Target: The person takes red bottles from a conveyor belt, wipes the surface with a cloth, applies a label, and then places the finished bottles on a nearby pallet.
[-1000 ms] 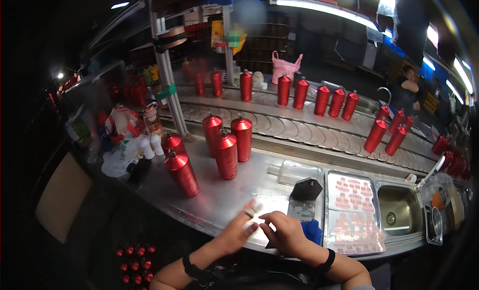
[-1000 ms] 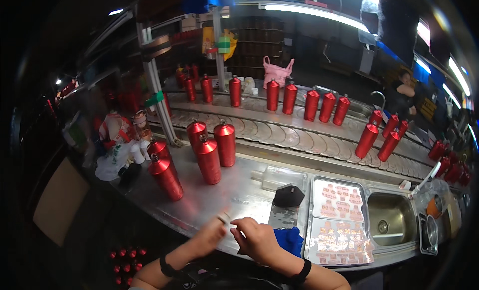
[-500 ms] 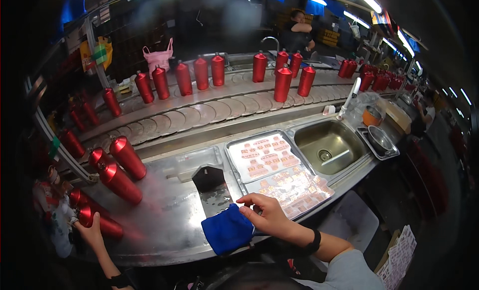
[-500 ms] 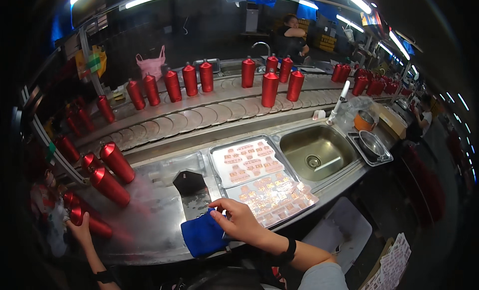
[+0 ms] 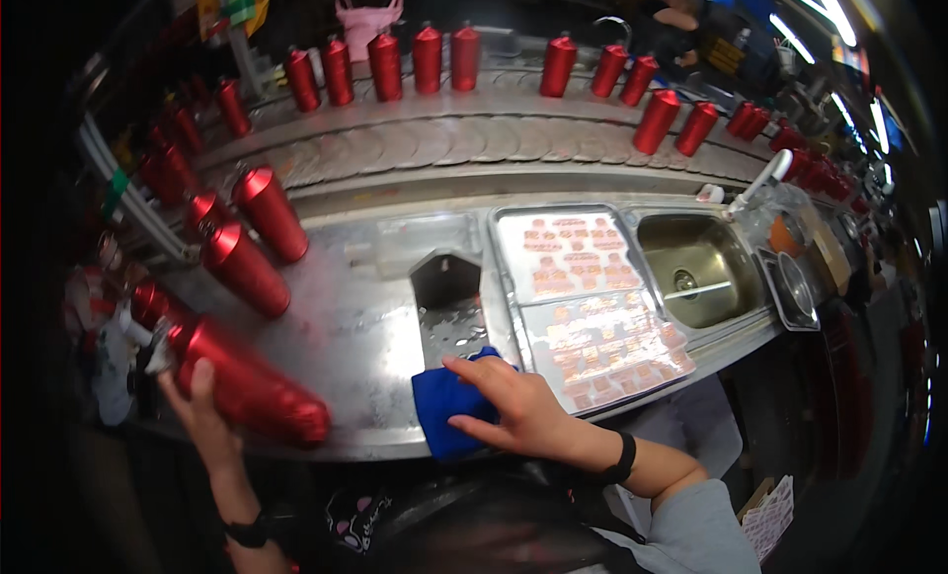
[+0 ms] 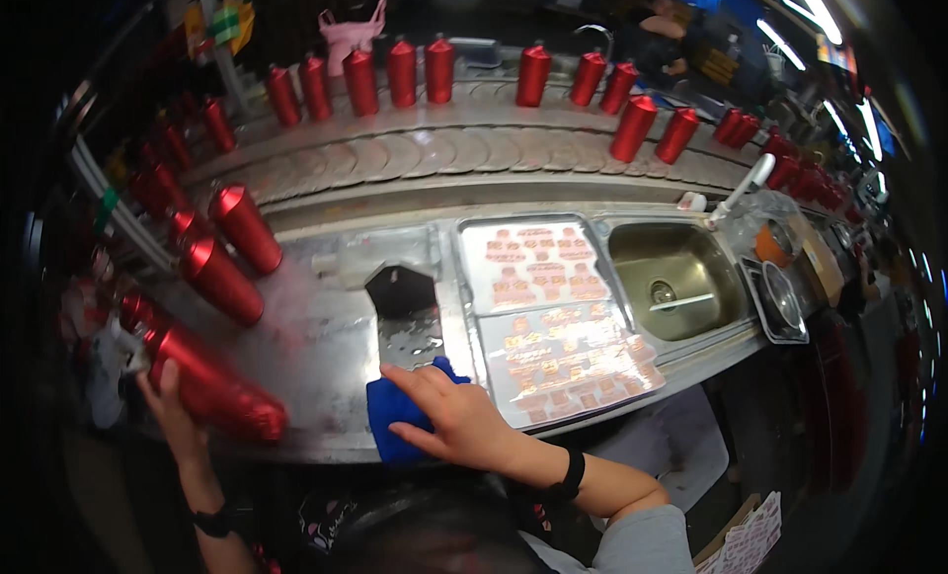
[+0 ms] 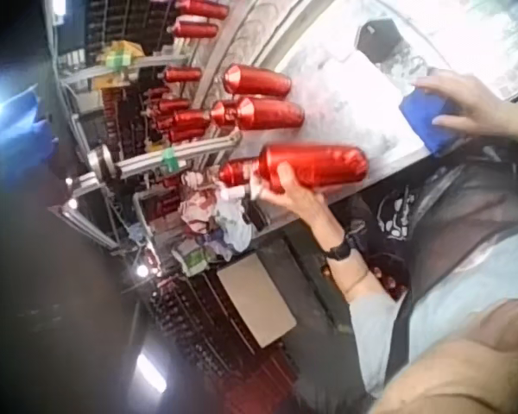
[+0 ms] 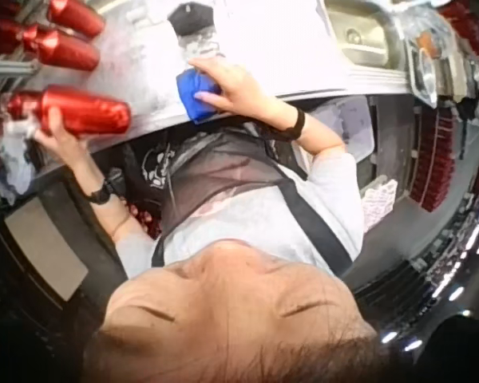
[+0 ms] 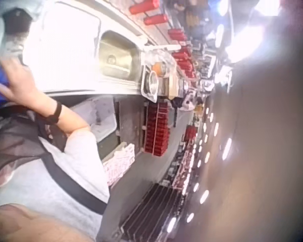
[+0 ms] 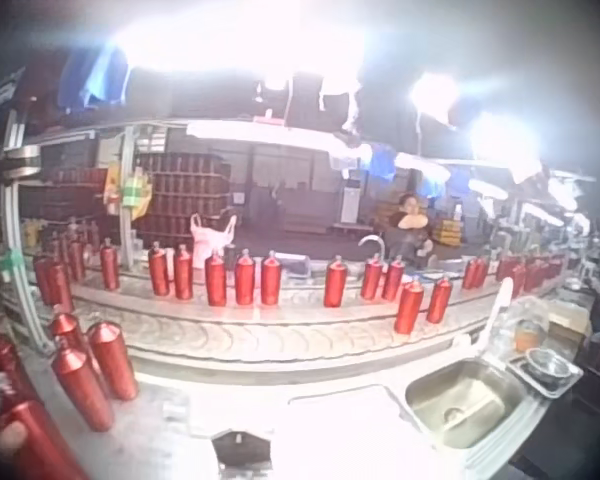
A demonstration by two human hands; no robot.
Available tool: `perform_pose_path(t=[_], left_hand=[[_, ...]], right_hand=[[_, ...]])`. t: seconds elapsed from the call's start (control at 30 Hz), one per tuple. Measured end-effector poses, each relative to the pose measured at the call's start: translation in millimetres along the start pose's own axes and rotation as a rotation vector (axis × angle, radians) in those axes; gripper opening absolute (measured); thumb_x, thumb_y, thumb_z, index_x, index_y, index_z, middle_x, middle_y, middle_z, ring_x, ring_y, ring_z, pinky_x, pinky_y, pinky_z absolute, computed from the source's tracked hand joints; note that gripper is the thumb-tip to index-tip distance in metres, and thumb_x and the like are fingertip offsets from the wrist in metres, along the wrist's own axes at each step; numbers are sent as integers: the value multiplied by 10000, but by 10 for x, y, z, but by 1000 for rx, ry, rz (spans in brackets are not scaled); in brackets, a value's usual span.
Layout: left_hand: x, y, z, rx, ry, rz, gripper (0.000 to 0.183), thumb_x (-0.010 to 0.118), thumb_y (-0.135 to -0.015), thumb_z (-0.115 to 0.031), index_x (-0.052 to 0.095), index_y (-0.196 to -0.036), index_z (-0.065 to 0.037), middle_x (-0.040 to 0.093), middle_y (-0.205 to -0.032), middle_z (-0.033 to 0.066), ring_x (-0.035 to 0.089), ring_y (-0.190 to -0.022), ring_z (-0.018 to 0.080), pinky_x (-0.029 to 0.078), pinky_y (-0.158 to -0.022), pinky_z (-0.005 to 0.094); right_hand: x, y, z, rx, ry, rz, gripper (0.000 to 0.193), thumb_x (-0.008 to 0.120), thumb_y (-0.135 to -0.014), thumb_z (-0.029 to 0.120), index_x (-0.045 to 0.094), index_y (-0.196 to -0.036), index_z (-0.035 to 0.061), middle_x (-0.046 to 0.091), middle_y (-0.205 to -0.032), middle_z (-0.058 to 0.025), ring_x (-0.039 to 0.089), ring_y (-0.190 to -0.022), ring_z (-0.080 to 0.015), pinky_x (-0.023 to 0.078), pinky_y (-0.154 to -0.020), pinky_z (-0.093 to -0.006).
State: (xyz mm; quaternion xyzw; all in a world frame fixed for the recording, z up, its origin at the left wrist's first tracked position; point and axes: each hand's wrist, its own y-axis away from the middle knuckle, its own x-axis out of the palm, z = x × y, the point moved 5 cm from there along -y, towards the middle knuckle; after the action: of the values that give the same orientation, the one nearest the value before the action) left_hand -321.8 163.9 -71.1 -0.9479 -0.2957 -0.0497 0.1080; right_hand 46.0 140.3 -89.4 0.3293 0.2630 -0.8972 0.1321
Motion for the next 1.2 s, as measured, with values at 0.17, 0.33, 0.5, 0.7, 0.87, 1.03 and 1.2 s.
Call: perform_pose_path(t=[0.17, 0.33, 0.5, 0.7, 0.87, 1.03, 1.2], left_hand=[[1373, 600, 93, -415, 123, 589, 472, 709, -867, -251, 448, -1212, -64, 585, -1089, 74, 609, -928, 138, 515, -849, 309], [1871, 843, 395, -697, 170, 821, 687, 757, -832, -259, 312, -1306, -36, 530, -1205, 150, 583, -1079, 204, 504, -935, 361], [2132, 1003, 716, -769, 122, 912, 813, 802, -779, -298, 275, -1324, -3, 510, -1218, 189, 570, -1106, 238, 514, -925, 366], [2235, 923, 687, -549, 3, 822, 714, 772, -820, -223, 303, -1315, -8, 584, -1135, 155, 630, -988, 199, 547, -851, 340], [2357, 875, 743, -443, -89, 825, 712, 771, -811, -168, 315, -1343, -46, 580, -1169, 145, 618, -1017, 194, 541, -858, 336], [2281, 933, 894, -461, -71, 773, 702, 751, -817, -183, 314, -1351, -56, 530, -1238, 144, 575, -1101, 201, 499, -928, 341], [2059, 1068, 878, -528, -29, 810, 843, 749, -810, -256, 214, -1434, -62, 484, -1293, 146, 539, -1164, 218, 462, -986, 367]], right_hand=[[197, -39, 322, -98, 32, 167, 1038, 833, -697, 324, 266, -1501, -7, 552, -1174, -165, 630, -753, -298, 521, -601, -368], [138, 286, 125, 66, -82, 137, 1199, 887, -666, 352, 152, -1506, -87, 586, -1217, -255, 666, -996, -344, 555, -790, -383], [26, 426, -31, 221, -59, 30, 1170, 887, -656, 350, 196, -1506, -60, 571, -1235, -227, 643, -1047, -329, 550, -785, -369], [-67, 355, -161, 259, 30, 43, 1086, 855, -662, 320, 256, -1502, -20, 543, -1175, -180, 636, -980, -304, 551, -676, -366], [45, 316, -339, 332, 70, 100, 1032, 828, -691, 302, 257, -1480, -41, 506, -1181, -178, 644, -868, -327, 548, -608, -381], [-73, 312, -452, 383, -55, 324, 1013, 829, -706, 340, 282, -1493, 12, 483, -1266, -186, 614, -995, -352, 540, -697, -388], [-662, 401, -813, 427, -109, 99, 597, 775, -798, 232, 556, -1325, 59, 626, -1087, -110, 602, -916, -219, 482, -694, -295]])
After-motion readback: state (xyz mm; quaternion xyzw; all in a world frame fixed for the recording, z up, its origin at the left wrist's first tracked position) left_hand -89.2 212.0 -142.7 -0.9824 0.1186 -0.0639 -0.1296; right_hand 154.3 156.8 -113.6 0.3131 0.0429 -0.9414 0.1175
